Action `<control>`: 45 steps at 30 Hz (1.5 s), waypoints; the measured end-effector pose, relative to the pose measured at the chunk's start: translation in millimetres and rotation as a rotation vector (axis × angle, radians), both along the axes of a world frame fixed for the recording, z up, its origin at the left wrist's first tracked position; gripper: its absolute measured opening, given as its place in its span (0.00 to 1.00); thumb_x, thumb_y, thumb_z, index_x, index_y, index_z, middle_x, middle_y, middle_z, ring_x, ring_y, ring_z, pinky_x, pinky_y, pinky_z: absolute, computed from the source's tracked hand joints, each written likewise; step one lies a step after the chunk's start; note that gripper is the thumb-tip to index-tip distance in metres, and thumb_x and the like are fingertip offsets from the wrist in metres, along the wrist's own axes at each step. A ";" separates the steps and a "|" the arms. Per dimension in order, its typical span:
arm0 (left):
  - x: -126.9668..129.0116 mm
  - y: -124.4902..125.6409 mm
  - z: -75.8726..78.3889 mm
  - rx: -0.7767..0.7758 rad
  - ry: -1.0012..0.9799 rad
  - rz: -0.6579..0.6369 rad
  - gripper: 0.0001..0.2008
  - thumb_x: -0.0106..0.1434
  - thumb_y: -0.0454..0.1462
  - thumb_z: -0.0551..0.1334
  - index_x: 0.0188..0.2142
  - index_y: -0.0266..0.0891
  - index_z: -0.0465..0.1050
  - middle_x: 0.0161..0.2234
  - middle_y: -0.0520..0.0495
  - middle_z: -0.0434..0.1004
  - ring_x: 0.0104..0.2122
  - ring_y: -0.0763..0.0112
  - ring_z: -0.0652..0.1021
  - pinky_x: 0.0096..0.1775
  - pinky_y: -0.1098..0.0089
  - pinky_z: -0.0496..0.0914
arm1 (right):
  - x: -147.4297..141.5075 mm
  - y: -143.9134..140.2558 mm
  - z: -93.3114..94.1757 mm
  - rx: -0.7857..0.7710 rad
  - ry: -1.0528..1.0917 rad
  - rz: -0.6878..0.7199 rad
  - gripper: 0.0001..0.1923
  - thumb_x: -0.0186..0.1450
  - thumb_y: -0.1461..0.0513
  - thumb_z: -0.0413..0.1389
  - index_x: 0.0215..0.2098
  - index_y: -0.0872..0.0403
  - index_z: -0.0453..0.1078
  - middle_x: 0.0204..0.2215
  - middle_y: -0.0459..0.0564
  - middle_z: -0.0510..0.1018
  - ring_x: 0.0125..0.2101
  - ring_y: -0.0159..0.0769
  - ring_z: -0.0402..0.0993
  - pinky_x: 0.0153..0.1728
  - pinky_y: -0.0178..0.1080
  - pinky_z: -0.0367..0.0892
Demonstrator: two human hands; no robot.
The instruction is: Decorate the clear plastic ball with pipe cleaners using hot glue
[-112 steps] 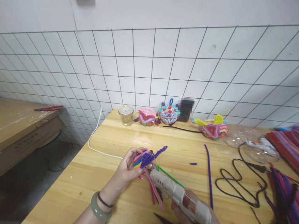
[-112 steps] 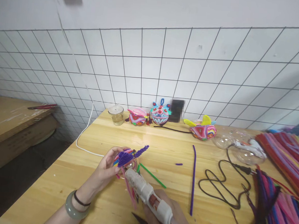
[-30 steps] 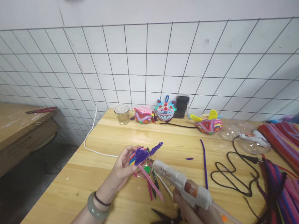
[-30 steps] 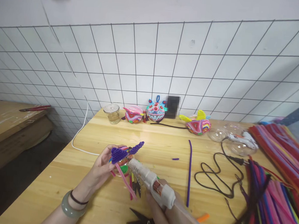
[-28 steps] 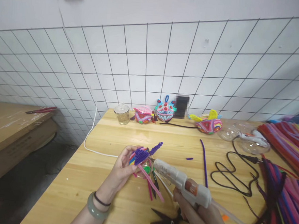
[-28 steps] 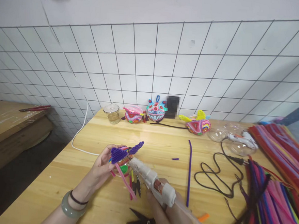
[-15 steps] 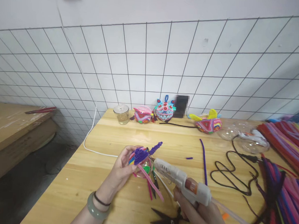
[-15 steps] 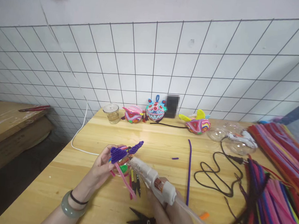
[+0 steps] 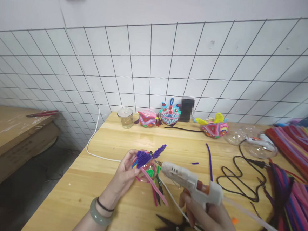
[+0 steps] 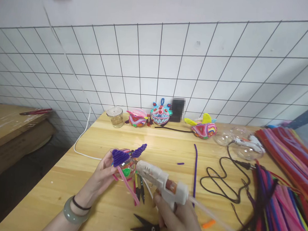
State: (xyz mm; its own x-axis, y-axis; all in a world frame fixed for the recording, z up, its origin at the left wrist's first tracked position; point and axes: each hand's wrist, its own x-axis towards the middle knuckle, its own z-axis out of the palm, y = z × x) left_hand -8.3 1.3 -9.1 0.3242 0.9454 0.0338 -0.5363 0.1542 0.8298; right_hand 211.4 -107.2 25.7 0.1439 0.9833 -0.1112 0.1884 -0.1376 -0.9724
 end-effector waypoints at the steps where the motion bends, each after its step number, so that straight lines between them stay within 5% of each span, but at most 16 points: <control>1: -0.1 0.1 0.4 -0.011 -0.011 0.010 0.25 0.47 0.37 0.72 0.44 0.42 0.70 0.47 0.43 0.74 0.46 0.58 0.75 0.46 0.60 0.69 | 1.7 2.4 -1.4 -0.024 0.080 0.005 0.19 0.61 0.46 0.56 0.27 0.53 0.69 0.13 0.43 0.68 0.16 0.31 0.63 0.19 0.33 0.58; 5: 0.6 0.5 3.6 -0.065 -0.089 0.029 0.27 0.45 0.36 0.73 0.46 0.43 0.70 0.44 0.46 0.76 0.42 0.62 0.76 0.44 0.63 0.70 | 14.3 17.9 -7.0 -0.107 0.285 0.000 0.21 0.58 0.46 0.58 0.32 0.57 0.72 0.09 0.43 0.69 0.11 0.27 0.55 0.15 0.32 0.47; 10: 3.5 -0.5 10.2 -0.104 -0.172 0.040 0.26 0.44 0.34 0.72 0.45 0.42 0.72 0.43 0.47 0.77 0.41 0.64 0.77 0.46 0.62 0.70 | 31.9 44.2 -24.4 -0.186 0.358 -0.141 0.22 0.57 0.46 0.59 0.34 0.57 0.72 0.11 0.46 0.72 0.11 0.31 0.64 0.13 0.32 0.52; 19: 6.0 -4.3 10.1 -0.129 -0.181 0.001 0.26 0.44 0.34 0.73 0.44 0.42 0.71 0.42 0.46 0.77 0.42 0.61 0.77 0.46 0.58 0.70 | 54.0 67.7 -62.4 -0.264 -0.209 -0.189 0.19 0.62 0.48 0.49 0.22 0.52 0.65 0.16 0.53 0.76 0.16 0.39 0.73 0.20 0.39 0.66; 24: 8.1 -4.8 8.8 -0.122 -0.140 -0.019 0.26 0.44 0.35 0.73 0.44 0.41 0.70 0.43 0.44 0.76 0.43 0.58 0.77 0.45 0.58 0.70 | 72.7 66.9 -51.2 -0.281 -0.619 -0.239 0.20 0.56 0.46 0.55 0.17 0.49 0.62 0.16 0.56 0.74 0.26 0.55 0.76 0.29 0.48 0.65; 29: 11.1 -7.6 8.9 -0.088 -0.130 -0.018 0.24 0.44 0.35 0.73 0.41 0.42 0.71 0.41 0.48 0.75 0.38 0.65 0.76 0.43 0.63 0.69 | 59.5 52.3 -28.0 -0.065 -0.949 -0.225 0.20 0.62 0.47 0.48 0.26 0.51 0.69 0.26 0.59 0.78 0.30 0.53 0.75 0.33 0.47 0.65; 32: 12.4 -8.9 7.7 -0.058 -0.105 -0.007 0.22 0.45 0.35 0.73 0.40 0.42 0.71 0.40 0.48 0.75 0.39 0.66 0.76 0.43 0.65 0.68 | 28.2 38.2 -6.7 0.181 -0.689 -0.091 0.16 0.63 0.49 0.50 0.33 0.51 0.71 0.32 0.56 0.80 0.32 0.46 0.74 0.36 0.44 0.66; 37: 13.8 -8.1 3.1 -0.013 -0.074 0.010 0.22 0.46 0.35 0.72 0.41 0.41 0.70 0.41 0.47 0.75 0.41 0.64 0.75 0.43 0.65 0.68 | -27.3 20.1 19.9 0.122 -0.231 0.230 0.12 0.64 0.53 0.54 0.41 0.50 0.72 0.30 0.49 0.81 0.32 0.40 0.77 0.33 0.36 0.68; 41: 13.9 -7.1 2.3 0.027 -0.056 0.008 0.21 0.47 0.35 0.72 0.41 0.41 0.70 0.40 0.47 0.75 0.41 0.65 0.75 0.44 0.66 0.67 | -39.1 28.0 25.0 0.215 -0.381 0.253 0.10 0.65 0.57 0.53 0.38 0.50 0.75 0.20 0.45 0.76 0.21 0.34 0.69 0.22 0.33 0.63; 45: 13.3 -7.5 4.8 0.041 -0.053 0.003 0.21 0.47 0.35 0.73 0.40 0.40 0.71 0.41 0.46 0.75 0.41 0.65 0.74 0.44 0.66 0.67 | -32.4 43.3 25.3 0.404 -0.499 0.194 0.11 0.66 0.57 0.52 0.34 0.51 0.76 0.26 0.49 0.79 0.26 0.36 0.71 0.29 0.36 0.65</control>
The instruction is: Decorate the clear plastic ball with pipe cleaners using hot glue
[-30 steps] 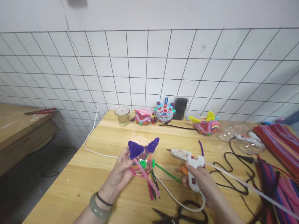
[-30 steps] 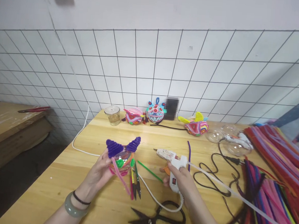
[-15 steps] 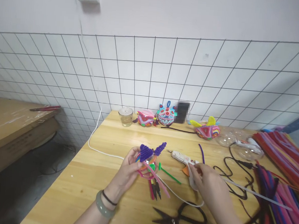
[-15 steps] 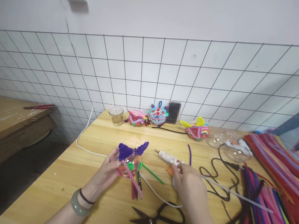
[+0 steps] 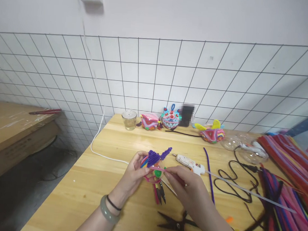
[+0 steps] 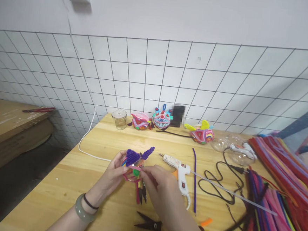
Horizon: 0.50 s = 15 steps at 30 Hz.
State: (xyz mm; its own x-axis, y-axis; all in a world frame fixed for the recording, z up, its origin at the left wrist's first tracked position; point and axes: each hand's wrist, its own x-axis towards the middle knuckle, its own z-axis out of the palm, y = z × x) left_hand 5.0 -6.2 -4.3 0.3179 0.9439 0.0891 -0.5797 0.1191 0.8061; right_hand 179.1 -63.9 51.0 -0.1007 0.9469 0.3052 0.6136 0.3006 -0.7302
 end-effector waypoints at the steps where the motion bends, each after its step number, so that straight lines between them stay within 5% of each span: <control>1: -0.1 -0.3 0.7 -0.003 -0.002 -0.003 0.21 0.47 0.35 0.73 0.41 0.40 0.71 0.41 0.46 0.75 0.42 0.65 0.74 0.45 0.66 0.67 | 1.5 3.1 -0.7 0.010 0.017 -0.004 0.11 0.66 0.57 0.53 0.34 0.50 0.77 0.26 0.49 0.79 0.27 0.37 0.72 0.30 0.36 0.66; 8: 0.5 -3.1 4.0 -0.061 -0.017 -0.040 0.22 0.46 0.35 0.73 0.41 0.41 0.71 0.41 0.47 0.76 0.43 0.64 0.75 0.47 0.64 0.67 | -0.2 16.0 -11.7 -0.150 0.363 -0.060 0.12 0.63 0.53 0.55 0.33 0.52 0.73 0.28 0.49 0.80 0.29 0.38 0.76 0.32 0.36 0.69; 15: 0.7 -4.3 4.8 -0.070 -0.023 -0.054 0.21 0.46 0.35 0.72 0.40 0.41 0.71 0.41 0.47 0.76 0.42 0.65 0.75 0.46 0.65 0.68 | -1.9 20.9 -22.2 -0.096 0.292 -0.111 0.10 0.64 0.55 0.54 0.31 0.52 0.71 0.27 0.48 0.79 0.27 0.37 0.74 0.29 0.36 0.68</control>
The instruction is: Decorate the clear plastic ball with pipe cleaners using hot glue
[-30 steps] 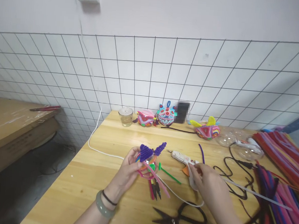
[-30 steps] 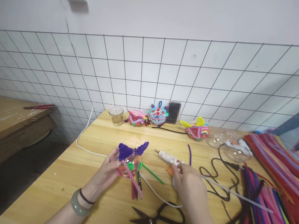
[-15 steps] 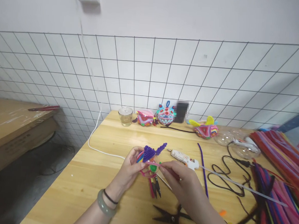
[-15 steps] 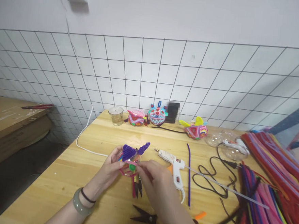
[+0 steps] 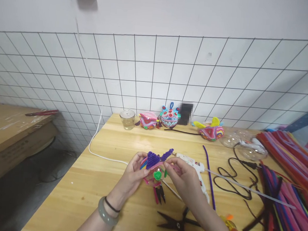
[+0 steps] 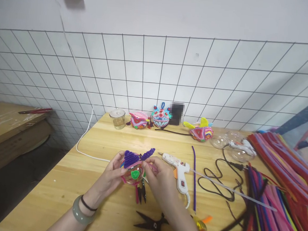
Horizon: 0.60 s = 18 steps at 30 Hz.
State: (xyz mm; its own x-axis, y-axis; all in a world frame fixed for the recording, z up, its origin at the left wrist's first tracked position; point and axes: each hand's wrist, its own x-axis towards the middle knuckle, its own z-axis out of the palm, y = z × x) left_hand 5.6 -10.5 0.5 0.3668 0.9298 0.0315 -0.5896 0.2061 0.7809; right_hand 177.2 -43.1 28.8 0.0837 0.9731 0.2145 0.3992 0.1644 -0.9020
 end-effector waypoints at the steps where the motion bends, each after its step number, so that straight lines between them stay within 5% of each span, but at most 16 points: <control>1: 0.0 0.1 -0.2 -0.001 0.002 0.002 0.21 0.46 0.35 0.72 0.40 0.41 0.71 0.41 0.47 0.76 0.42 0.65 0.75 0.46 0.66 0.68 | 0.6 0.5 -1.8 0.009 -0.024 -0.007 0.10 0.64 0.55 0.54 0.31 0.52 0.71 0.27 0.49 0.79 0.27 0.37 0.74 0.29 0.36 0.68; 6: 0.2 1.6 -1.3 -0.004 0.004 0.016 0.22 0.45 0.35 0.73 0.40 0.41 0.71 0.41 0.48 0.76 0.42 0.65 0.75 0.45 0.66 0.68 | 2.0 1.2 -4.8 0.051 -0.091 -0.026 0.11 0.64 0.54 0.55 0.28 0.52 0.71 0.24 0.48 0.78 0.25 0.36 0.73 0.28 0.35 0.66; 18: -1.1 0.2 -1.8 0.005 0.046 0.000 0.22 0.45 0.36 0.73 0.40 0.42 0.71 0.41 0.47 0.75 0.42 0.65 0.74 0.46 0.66 0.67 | -2.9 5.1 -5.3 -0.119 0.216 0.015 0.18 0.57 0.47 0.60 0.24 0.53 0.68 0.19 0.46 0.75 0.22 0.34 0.71 0.24 0.35 0.66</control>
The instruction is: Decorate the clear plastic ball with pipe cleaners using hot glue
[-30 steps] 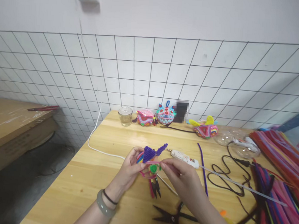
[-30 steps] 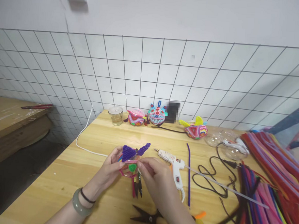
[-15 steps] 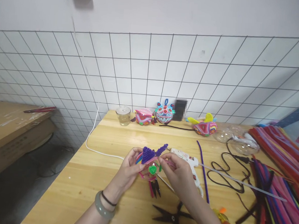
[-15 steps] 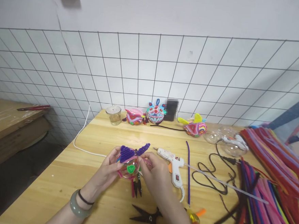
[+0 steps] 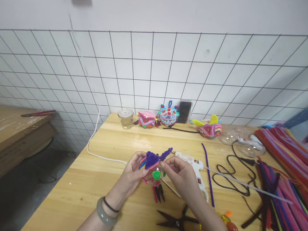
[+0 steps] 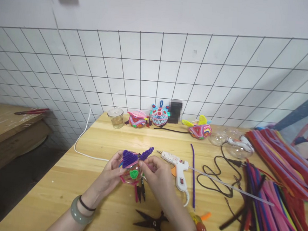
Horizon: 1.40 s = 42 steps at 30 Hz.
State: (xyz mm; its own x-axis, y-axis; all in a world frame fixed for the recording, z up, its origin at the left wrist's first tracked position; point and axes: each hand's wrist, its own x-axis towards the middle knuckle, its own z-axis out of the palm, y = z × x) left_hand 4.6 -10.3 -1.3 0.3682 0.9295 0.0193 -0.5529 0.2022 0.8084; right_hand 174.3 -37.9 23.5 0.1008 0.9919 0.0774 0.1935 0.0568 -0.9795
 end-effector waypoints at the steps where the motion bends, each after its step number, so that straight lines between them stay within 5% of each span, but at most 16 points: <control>1: -0.1 0.2 -0.4 0.002 0.001 0.000 0.22 0.46 0.36 0.73 0.40 0.42 0.71 0.42 0.47 0.75 0.42 0.65 0.74 0.46 0.66 0.67 | -0.2 0.1 0.0 -0.003 0.013 0.000 0.19 0.57 0.47 0.61 0.24 0.53 0.68 0.19 0.46 0.75 0.22 0.33 0.70 0.24 0.35 0.66; 24: -3.5 1.2 -1.7 0.061 0.017 -0.058 0.21 0.47 0.36 0.73 0.41 0.42 0.72 0.49 0.44 0.73 0.50 0.59 0.72 0.51 0.62 0.66 | 0.6 2.2 5.8 -0.141 0.177 0.035 0.21 0.50 0.47 0.64 0.20 0.53 0.65 0.17 0.42 0.71 0.20 0.29 0.64 0.23 0.33 0.61; 30: -3.8 1.9 -2.8 0.035 0.017 -0.078 0.22 0.46 0.36 0.73 0.42 0.42 0.72 0.48 0.44 0.73 0.49 0.60 0.72 0.51 0.61 0.66 | 1.1 4.4 9.8 -0.221 0.203 0.036 0.21 0.46 0.48 0.66 0.18 0.52 0.64 0.12 0.37 0.64 0.14 0.24 0.53 0.17 0.32 0.51; 42: -2.6 1.9 -2.6 -0.046 -0.078 -0.146 0.21 0.49 0.38 0.71 0.43 0.40 0.73 0.44 0.46 0.75 0.43 0.63 0.74 0.45 0.65 0.69 | 1.8 6.8 10.7 -0.256 0.256 0.057 0.20 0.45 0.48 0.65 0.16 0.51 0.61 0.11 0.35 0.59 0.14 0.24 0.50 0.17 0.32 0.47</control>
